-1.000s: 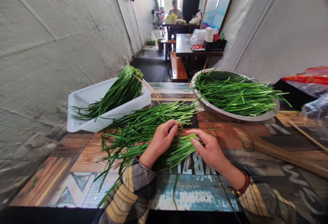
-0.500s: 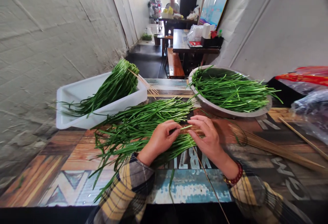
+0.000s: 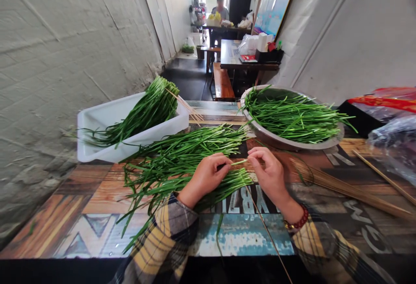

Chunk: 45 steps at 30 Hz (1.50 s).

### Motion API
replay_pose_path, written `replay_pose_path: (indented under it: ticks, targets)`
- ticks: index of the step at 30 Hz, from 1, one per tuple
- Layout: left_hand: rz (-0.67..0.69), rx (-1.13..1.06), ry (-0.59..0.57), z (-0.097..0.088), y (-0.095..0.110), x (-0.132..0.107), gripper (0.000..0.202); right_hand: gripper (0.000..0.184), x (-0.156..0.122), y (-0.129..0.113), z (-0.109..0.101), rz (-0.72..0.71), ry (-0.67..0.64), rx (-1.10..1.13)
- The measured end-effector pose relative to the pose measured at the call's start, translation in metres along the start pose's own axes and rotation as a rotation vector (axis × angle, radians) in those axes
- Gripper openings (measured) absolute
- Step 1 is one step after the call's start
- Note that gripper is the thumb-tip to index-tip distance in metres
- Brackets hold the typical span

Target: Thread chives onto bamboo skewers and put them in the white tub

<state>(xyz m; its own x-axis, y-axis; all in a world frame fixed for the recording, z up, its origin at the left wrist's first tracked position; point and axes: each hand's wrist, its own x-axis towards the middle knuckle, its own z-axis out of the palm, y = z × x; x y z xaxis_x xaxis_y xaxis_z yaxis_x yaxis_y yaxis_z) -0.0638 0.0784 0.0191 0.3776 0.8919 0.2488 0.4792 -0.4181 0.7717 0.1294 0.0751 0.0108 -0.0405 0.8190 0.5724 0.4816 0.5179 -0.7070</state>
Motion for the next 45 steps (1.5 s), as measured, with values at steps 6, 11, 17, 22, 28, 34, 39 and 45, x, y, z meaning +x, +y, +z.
replay_pose_path:
  ticks: [6,11,17,22,28,34,39,45]
  targets:
    - [-0.009,0.022,0.058,0.000,-0.003,0.001,0.017,0.028,0.007,0.020,-0.014,-0.016,0.027,-0.150]
    - [-0.025,0.043,0.186,-0.001,-0.006,0.002,0.015,0.020,0.010,0.041,-0.021,-0.018,-0.056,-0.365]
    - [-0.020,0.052,0.207,-0.002,-0.005,0.001,0.016,0.038,0.013,0.055,-0.026,0.061,-0.118,-0.270]
    - [-0.021,0.049,0.227,-0.004,-0.003,0.002,0.016,0.034,0.015,0.060,-0.028,0.106,-0.026,-0.267]
    - [0.000,0.060,0.230,-0.003,-0.002,0.001,0.016,0.026,0.013,0.060,-0.027,0.022,0.006,-0.388]
    - [0.003,0.066,0.224,-0.002,-0.007,0.001,0.016,0.045,0.014,0.060,-0.030,0.121,-0.157,-0.149]
    - [0.006,0.064,0.221,-0.002,-0.009,0.001,0.016,0.046,0.016,0.056,-0.032,0.218,-0.099,-0.007]
    - [0.015,0.053,0.230,-0.001,-0.010,0.001,0.015,0.044,0.015,0.047,-0.028,0.218,-0.100,-0.034]
